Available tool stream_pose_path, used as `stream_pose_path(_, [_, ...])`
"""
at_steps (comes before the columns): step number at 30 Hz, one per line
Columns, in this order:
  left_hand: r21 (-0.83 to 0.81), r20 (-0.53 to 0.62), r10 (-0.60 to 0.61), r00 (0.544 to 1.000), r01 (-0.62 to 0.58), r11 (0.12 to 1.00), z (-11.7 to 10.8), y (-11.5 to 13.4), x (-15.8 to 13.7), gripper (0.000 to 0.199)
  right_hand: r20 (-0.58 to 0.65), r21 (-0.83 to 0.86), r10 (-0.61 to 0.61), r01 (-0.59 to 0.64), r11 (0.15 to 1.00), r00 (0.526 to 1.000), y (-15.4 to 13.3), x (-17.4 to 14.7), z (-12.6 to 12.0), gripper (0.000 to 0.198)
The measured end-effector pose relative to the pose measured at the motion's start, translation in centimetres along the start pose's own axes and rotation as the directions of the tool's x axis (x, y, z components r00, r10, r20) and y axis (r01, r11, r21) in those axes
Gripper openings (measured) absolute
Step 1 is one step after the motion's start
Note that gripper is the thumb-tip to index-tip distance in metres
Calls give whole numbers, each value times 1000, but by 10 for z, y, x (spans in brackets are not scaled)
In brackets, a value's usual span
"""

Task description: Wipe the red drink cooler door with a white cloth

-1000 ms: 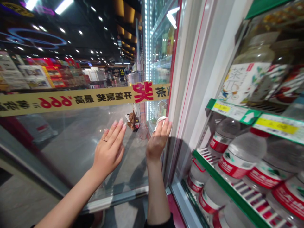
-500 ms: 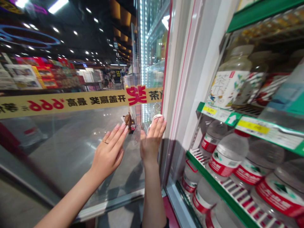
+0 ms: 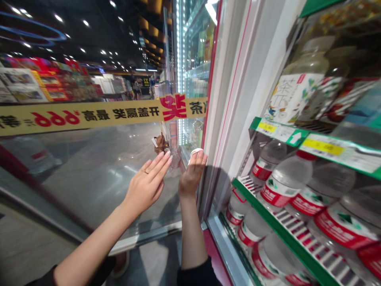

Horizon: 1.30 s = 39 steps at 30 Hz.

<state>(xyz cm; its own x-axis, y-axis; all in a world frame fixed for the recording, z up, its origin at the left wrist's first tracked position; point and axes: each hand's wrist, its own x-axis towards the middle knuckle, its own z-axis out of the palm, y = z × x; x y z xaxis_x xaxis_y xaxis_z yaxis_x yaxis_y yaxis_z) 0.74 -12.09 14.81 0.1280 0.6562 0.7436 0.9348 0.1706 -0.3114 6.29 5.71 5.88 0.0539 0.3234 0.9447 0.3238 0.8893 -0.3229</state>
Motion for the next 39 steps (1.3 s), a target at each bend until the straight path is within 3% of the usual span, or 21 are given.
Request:
stream_pose_path(8, [-34,73,28,997,-26,999,5,2,-25,74,165,119,187,-208,971,968,-16,-11,-8,67])
stream_pose_path(13, [-58,76,26,997,-22,998,-1,-4,-39,81,400,151,106,-180,972,910,-17,-13,-17,65])
stream_pose_path(20, [-77,88,5,996,2,997,-12,-13,-60,88,271,35,265,-285,958,925,-6,-6,-17,67])
stream_pose_path(26, [-82,120,-18,993,28,996,-20,-23,-80,84,270,129,79,-117,985,960,-27,-12,-11,63])
stream_pose_path(31, [-62,85,-46,995,52,997,-26,-32,-92,87,220,105,125,-151,983,967,-17,-35,-13,67])
stream_pose_path(34, [-51,84,-56,995,60,997,-28,-33,-99,88,147,125,138,-157,980,979,-23,-25,-11,65])
stream_pose_path(36, [-48,95,-53,994,58,997,-30,-33,-103,89,123,161,86,-106,981,989,-36,-14,-9,64])
stream_pose_path(39, [-40,100,-64,993,68,997,-33,-35,-108,90,213,224,-52,3,974,976,-58,-6,-10,62])
